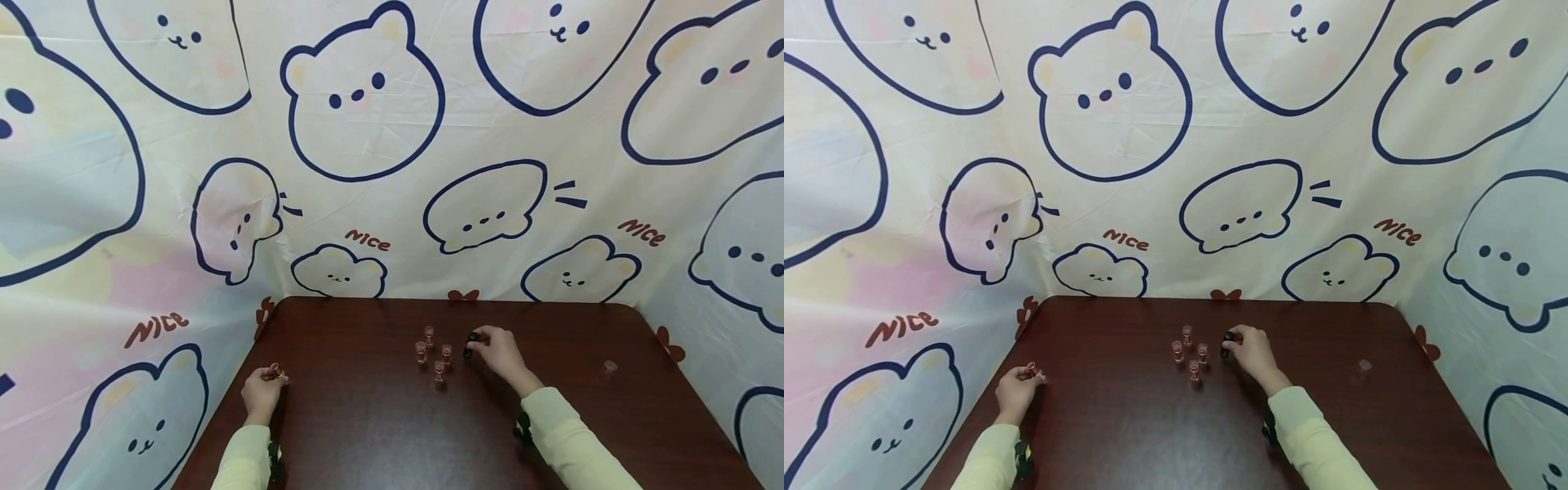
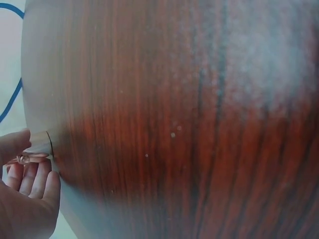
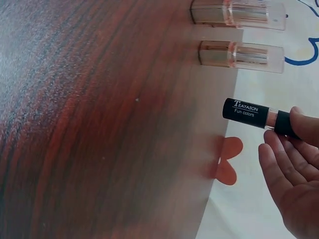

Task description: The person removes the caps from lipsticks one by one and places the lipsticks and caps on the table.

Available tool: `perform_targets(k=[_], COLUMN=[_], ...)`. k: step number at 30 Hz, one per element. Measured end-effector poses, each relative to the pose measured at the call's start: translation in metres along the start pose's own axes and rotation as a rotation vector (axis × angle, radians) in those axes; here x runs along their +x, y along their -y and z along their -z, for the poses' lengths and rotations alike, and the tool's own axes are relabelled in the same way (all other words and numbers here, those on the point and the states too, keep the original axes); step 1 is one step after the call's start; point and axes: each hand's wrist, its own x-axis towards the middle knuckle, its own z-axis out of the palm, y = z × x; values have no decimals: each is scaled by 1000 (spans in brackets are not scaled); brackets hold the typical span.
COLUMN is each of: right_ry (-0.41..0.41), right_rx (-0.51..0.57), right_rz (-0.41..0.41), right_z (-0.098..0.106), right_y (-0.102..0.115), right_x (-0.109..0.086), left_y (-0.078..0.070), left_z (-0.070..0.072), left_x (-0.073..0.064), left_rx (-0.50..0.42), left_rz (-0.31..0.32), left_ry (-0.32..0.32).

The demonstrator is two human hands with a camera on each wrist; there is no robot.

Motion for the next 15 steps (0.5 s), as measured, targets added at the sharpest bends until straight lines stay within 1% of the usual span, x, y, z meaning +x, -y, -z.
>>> perform_targets(k=[7, 12, 15], right_ry=[-32, -58, -71], right_rx=[20, 48, 72], right_rz=[28, 52, 51], right_z=[9, 16, 21], right_y=[4, 8, 9], right_x=[-2, -2, -2], left_y=[2, 1, 0], left_z=[1, 3, 4], left_x=[-1, -2, -3], left_rx=[-9, -43, -59], left_rz=[-1, 7, 4], left_ry=[-1, 2, 9])
